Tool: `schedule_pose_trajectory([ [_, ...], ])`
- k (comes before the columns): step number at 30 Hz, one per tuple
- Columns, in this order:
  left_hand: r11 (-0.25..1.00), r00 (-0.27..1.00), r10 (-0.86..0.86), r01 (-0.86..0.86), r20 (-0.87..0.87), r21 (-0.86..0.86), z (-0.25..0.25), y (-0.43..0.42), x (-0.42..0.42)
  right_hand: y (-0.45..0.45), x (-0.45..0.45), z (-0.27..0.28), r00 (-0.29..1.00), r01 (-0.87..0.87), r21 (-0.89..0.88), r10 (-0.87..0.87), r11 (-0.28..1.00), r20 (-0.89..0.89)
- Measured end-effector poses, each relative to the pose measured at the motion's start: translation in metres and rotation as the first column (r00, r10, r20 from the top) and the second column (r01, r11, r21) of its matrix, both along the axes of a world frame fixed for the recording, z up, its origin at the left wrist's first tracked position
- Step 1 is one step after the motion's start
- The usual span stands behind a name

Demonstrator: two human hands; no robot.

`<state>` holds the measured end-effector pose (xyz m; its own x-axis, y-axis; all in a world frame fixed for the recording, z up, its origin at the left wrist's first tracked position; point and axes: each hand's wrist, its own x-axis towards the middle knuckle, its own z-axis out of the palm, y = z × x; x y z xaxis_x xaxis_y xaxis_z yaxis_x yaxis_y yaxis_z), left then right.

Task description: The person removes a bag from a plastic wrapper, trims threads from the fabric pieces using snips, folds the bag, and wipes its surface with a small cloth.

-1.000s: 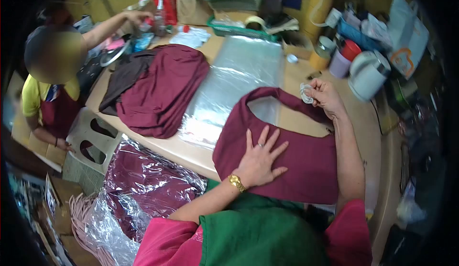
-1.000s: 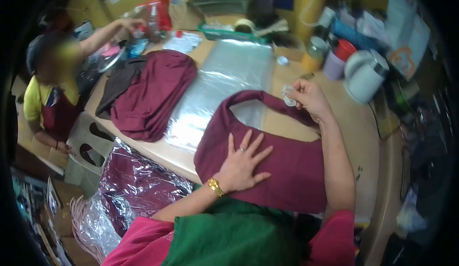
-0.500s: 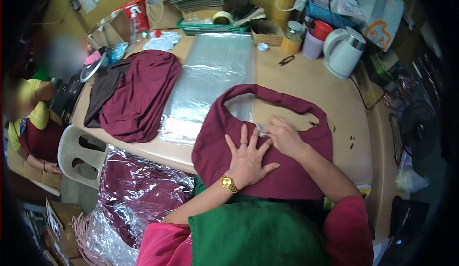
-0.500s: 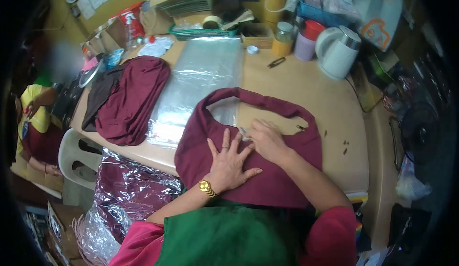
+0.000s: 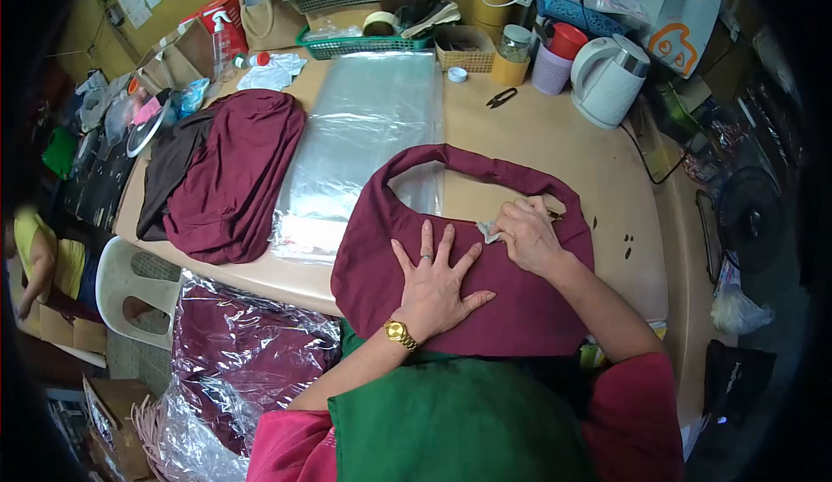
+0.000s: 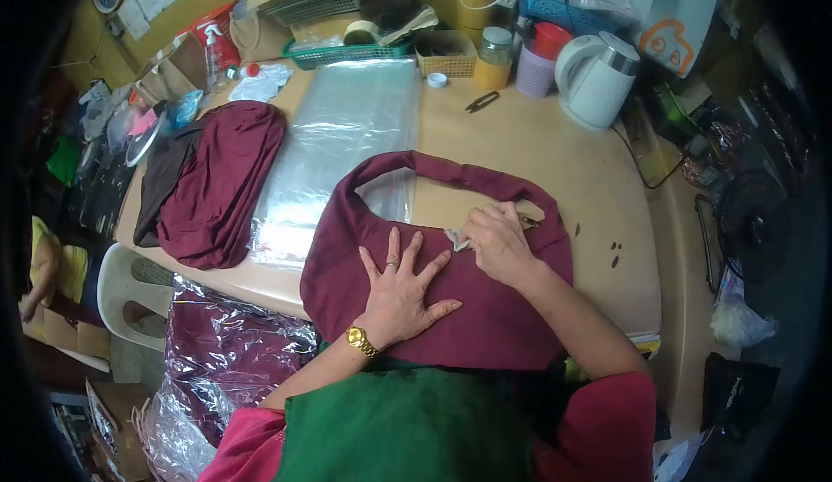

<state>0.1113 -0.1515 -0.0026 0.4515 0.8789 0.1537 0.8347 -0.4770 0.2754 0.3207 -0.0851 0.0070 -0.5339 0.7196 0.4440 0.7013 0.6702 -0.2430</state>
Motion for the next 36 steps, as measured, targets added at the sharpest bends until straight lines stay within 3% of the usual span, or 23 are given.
schedule_pose_trajectory([
  [9,1.0,1.0,0.007,-0.007,-0.02,-0.01,0.001,-0.002,0.0,0.011,-0.029,-0.016,0.996,-0.032,0.071,0.037,0.997,-0.076],
  [13,1.0,1.0,0.024,-0.024,0.011,0.006,0.003,-0.002,0.001,-0.001,0.015,0.009,0.998,0.023,0.023,-0.024,0.999,0.064],
  [15,1.0,1.0,0.022,-0.022,0.005,0.014,0.001,-0.003,0.002,0.0,0.023,0.025,0.938,0.041,-0.036,-0.026,0.998,0.345],
  [16,0.999,1.0,0.023,-0.023,0.009,0.023,0.0,-0.002,0.002,-0.001,0.013,0.031,0.972,0.048,-0.071,-0.03,0.996,0.235],
  [17,0.999,1.0,0.022,-0.023,0.013,0.031,-0.002,-0.002,0.002,0.0,0.004,0.018,0.972,0.053,-0.07,-0.035,0.996,0.233],
  [20,1.0,1.0,0.021,-0.021,0.014,0.022,0.001,-0.002,0.001,-0.005,-0.014,-0.015,0.993,-0.049,-0.064,0.042,0.997,-0.113],
  [24,1.0,1.0,0.011,-0.011,0.014,0.015,0.001,-0.001,0.002,-0.007,0.006,0.004,0.998,-0.031,-0.082,0.034,0.996,0.043],
  [26,1.0,1.0,0.005,-0.005,0.008,0.024,0.001,-0.001,0.001,0.007,-0.005,-0.004,0.995,-0.051,-0.003,0.051,0.999,0.081],
  [30,1.0,0.999,0.009,-0.01,-0.045,-0.017,0.001,0.0,0.0,0.02,-0.046,-0.013,0.993,-0.101,0.038,0.103,0.994,-0.056],
  [34,1.0,1.0,0.015,-0.015,0.021,0.008,0.002,0.0,0.001,0.009,-0.018,-0.008,0.992,-0.099,0.088,0.106,0.991,-0.072],
  [36,1.0,0.999,0.02,-0.021,0.033,0.016,0.001,0.001,0.001,0.004,-0.002,-0.001,0.999,-0.043,0.015,0.043,0.999,0.018],
])
